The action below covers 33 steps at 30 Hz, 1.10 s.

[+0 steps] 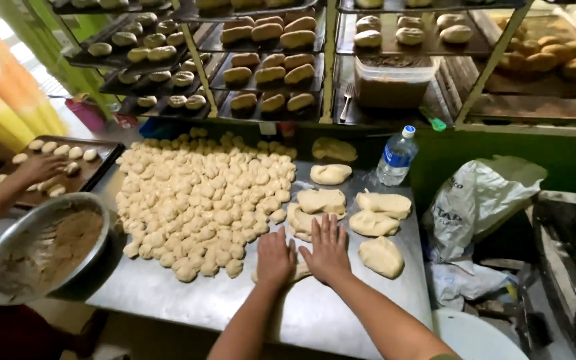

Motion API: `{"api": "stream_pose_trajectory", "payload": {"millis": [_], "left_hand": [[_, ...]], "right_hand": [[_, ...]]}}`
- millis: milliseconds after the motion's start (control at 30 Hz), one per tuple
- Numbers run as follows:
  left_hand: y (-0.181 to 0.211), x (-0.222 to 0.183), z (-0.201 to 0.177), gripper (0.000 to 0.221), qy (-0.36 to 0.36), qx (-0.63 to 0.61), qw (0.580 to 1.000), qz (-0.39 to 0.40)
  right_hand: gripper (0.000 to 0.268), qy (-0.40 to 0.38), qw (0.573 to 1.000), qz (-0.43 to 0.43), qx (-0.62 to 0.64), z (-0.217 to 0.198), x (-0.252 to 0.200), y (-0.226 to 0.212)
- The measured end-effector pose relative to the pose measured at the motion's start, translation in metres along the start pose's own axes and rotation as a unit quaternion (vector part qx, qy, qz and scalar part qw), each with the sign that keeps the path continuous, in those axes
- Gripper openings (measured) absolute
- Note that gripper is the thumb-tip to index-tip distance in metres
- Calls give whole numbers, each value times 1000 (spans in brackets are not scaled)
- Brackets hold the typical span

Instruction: Shaping small portions of dough into rolls on a stainless steel table

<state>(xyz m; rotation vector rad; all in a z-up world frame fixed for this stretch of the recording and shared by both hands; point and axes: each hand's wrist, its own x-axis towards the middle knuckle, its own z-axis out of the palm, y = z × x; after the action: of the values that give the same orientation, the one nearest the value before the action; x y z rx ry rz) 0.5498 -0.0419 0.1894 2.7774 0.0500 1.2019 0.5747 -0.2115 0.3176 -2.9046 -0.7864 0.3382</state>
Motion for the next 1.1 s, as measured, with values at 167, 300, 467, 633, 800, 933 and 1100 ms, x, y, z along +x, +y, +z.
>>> {"api": "stream_pose_trajectory", "payload": {"millis": [167, 300, 467, 633, 800, 933, 1100], "left_hand": [[39, -51, -71, 53, -136, -156, 977, -44], [51, -138, -83, 57, -117, -245, 933, -236], [77, -76, -134, 33, -238, -224, 873, -361], [112, -59, -121, 51, -137, -330, 933, -52], [114, -36, -115, 77, -252, -410, 876, -24], [102, -5, -152, 100, -407, -441, 772, -212], [60, 9, -162, 23, -432, -448, 758, -194]], "right_hand": [[86, 81, 984, -154, -49, 95, -34, 51], [64, 5, 944, -293, 155, 123, -81, 105], [53, 243, 955, -170, -3, 146, -46, 136], [26, 38, 942, -128, 307, 75, -56, 113], [38, -75, 885, -145, 436, 22, -78, 77], [24, -35, 886, -67, 457, 6, -91, 46], [37, 181, 906, -254, 285, -2, -106, -2]]}}
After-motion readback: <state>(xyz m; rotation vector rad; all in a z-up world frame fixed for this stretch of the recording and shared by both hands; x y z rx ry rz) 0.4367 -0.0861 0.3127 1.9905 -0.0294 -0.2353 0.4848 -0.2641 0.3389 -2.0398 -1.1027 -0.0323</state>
